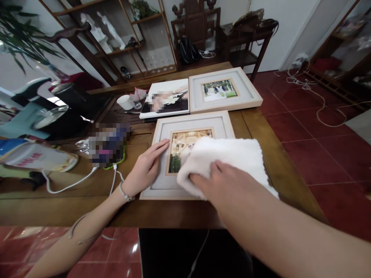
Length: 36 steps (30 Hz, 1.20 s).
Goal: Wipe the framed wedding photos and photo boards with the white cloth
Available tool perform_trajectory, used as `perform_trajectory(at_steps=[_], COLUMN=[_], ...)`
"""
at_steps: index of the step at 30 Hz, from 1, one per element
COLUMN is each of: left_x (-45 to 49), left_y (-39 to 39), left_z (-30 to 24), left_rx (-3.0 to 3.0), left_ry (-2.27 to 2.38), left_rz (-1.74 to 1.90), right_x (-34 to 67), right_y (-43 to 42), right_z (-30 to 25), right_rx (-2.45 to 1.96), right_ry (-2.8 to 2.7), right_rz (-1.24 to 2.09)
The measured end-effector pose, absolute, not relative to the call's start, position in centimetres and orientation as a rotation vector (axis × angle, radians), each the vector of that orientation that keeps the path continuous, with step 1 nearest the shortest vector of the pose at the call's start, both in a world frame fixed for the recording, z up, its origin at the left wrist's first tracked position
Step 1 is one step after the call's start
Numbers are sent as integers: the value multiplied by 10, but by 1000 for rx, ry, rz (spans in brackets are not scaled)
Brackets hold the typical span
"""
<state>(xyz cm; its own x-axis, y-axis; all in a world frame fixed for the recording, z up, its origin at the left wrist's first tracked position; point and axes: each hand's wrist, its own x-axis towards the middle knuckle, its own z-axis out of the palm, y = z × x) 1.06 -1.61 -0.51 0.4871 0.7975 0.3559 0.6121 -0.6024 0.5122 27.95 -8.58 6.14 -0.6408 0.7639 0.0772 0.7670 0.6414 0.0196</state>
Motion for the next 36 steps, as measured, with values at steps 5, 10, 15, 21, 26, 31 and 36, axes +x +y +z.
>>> perform_trajectory(at_steps=[5, 10, 15, 21, 26, 31, 36], left_x=[10, 11, 12, 12, 12, 12, 11], left_y=[-15, -16, -17, -17, -16, -16, -16], left_z=[-4, -3, -4, -5, -6, -6, -5], left_rx=[2417, 2417, 2397, 2396, 2409, 2427, 2435], left_ry=[1173, 1191, 1211, 1217, 1214, 1207, 1180], left_rz=[807, 793, 833, 842, 841, 814, 807], right_x=[291, 301, 288, 264, 257, 261, 279], right_y=[-23, 25, 4, -74, -111, -86, -28], right_z=[47, 40, 40, 42, 45, 39, 33], right_rx=[-1252, -1289, -1270, -1295, -1173, -1190, -1172], right_ry=[-2817, -2815, -2872, -2826, -2755, -2711, -2814], right_rz=[-466, -601, -570, -339, -170, -237, -402])
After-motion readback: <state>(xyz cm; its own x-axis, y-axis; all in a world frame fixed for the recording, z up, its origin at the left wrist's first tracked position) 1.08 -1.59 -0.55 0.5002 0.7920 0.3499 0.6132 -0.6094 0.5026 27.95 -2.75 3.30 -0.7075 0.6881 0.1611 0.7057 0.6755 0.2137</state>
